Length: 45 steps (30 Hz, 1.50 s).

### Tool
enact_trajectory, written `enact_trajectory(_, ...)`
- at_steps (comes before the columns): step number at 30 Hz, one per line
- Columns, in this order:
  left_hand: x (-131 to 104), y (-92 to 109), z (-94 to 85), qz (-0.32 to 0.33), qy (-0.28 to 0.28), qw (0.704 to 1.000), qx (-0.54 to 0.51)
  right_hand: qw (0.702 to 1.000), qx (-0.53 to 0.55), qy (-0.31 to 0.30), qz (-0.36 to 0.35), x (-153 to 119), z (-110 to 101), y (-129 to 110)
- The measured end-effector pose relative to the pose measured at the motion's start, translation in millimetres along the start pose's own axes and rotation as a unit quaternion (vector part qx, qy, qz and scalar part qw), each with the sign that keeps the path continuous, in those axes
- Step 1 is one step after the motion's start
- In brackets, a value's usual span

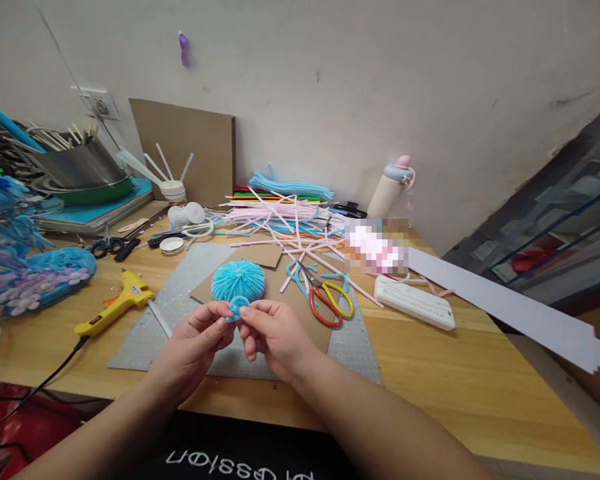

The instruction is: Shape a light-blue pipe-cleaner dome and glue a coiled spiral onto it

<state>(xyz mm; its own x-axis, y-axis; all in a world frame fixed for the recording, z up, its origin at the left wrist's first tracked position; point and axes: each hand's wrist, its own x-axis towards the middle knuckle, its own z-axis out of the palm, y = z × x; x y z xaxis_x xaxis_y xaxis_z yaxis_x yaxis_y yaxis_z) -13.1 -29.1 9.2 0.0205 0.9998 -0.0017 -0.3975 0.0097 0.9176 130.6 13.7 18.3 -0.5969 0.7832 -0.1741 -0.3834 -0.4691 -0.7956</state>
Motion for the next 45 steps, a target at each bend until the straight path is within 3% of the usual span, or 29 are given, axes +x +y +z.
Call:
enact_trajectory(6, -1, -3, -0.2, 0.103, -0.031, 0.992, 0.072, 1.0, -0.011, 0.002, -0.001, 0, 0, 2)
enact_trajectory(10, -2, -3, 3.0, 0.123, -0.036, 0.987, 0.1, 1.0, -0.027, 0.009, -0.006, 2, -1, 5)
enact_trajectory(14, -3, -2, 7.5, 0.083, -0.002, 0.991, 0.104, 0.994, -0.089, 0.03, -0.046, 0, -1, 7)
enact_trajectory(19, -5, 1, 11.3, -0.001, 0.038, 0.997, 0.072, 0.966, -0.219, 0.054, -0.127, -6, 2, 4)
enact_trajectory(24, -5, 1, 11.6, -0.082, 0.023, 0.996, -0.041, 0.963, -0.225, 0.056, -0.14, -9, 3, 2)
enact_trajectory(32, -4, -2, 10.8, -0.112, -0.012, 0.989, -0.093, 0.96, -0.239, 0.037, -0.145, -8, -1, 7)
enact_trajectory(39, -4, -1, 13.9, -0.073, 0.044, 0.995, -0.046, 0.957, -0.245, 0.043, -0.151, -9, 2, 6)
enact_trajectory(45, -4, 2, 13.4, 0.027, 0.102, 0.992, 0.065, 0.958, -0.247, 0.047, -0.136, -9, 3, 5)
